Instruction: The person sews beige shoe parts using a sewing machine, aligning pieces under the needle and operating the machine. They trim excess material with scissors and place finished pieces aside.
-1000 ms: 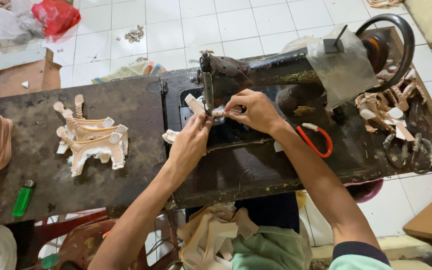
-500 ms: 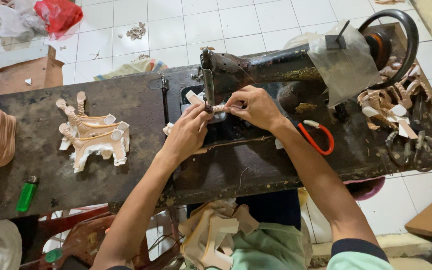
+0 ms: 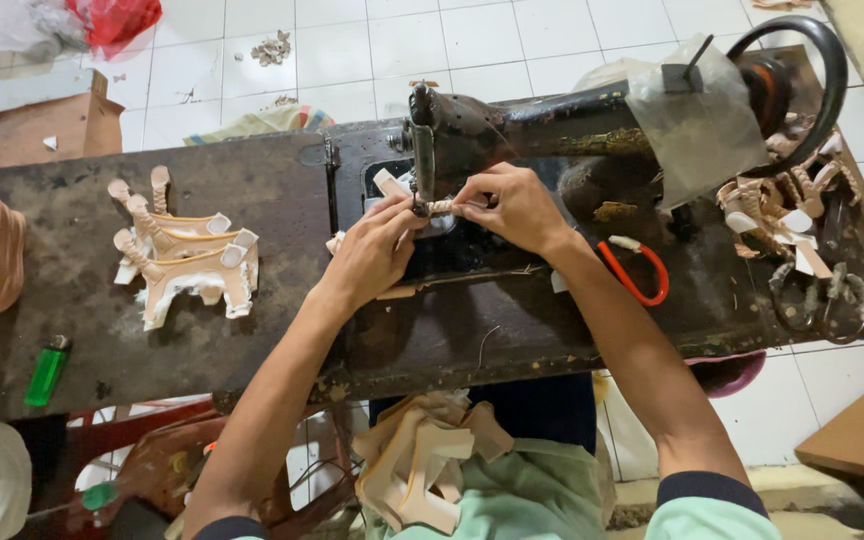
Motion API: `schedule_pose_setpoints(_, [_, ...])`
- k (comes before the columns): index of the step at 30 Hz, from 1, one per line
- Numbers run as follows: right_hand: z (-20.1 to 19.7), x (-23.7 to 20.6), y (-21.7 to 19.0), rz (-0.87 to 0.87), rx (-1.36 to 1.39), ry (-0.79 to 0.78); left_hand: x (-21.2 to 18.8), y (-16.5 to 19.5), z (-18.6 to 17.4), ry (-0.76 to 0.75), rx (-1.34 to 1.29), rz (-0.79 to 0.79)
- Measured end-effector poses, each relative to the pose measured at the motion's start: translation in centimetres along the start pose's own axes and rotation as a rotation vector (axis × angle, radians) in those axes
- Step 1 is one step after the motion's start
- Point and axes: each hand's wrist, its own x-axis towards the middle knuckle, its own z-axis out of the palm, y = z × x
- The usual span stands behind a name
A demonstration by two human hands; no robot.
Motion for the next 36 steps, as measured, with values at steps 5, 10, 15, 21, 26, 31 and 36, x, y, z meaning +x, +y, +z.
schedule_pose_setpoints(5, [0.1,0.1,0.1,0.12,-0.034,-0.051,0.0,-0.1,0.0,0.0,0.007,0.011])
schedule_pose_setpoints(10, [0.1,0.0,0.2,0.01,-0.059,-0.004,0.2,-0.2,-0.3,-0.019,-0.016,0.003])
schedule_pose_setpoints(15, [0.2,-0.1,0.8,0.06,-0.066,-0.021,0.2,-0.2,-0.4,-0.028,0.005,0.005])
schedule_pose_setpoints(21, [0.9,3.6,1.7,0.686,0.288,-0.124,0.4,-0.8,-0.4,-0.039,-0.05,-0.102])
schedule_pose_setpoints(26, [2.6,6.9,2.0,0.097,1.483,0.095,0.4,-1.0,-0.7,0.105,0.081,-0.073])
schedule_pose_setpoints(31, [2.8,6.3,2.9,0.267,1.341,0.032,-0.3,-0.2,-0.7,0.101,0.254,-0.077])
schedule_pose_setpoints(36, [0.3,-0.7,0.2,0.588,0.179,-0.046,-1.3,0.8,0.0,0.114,0.207,-0.075])
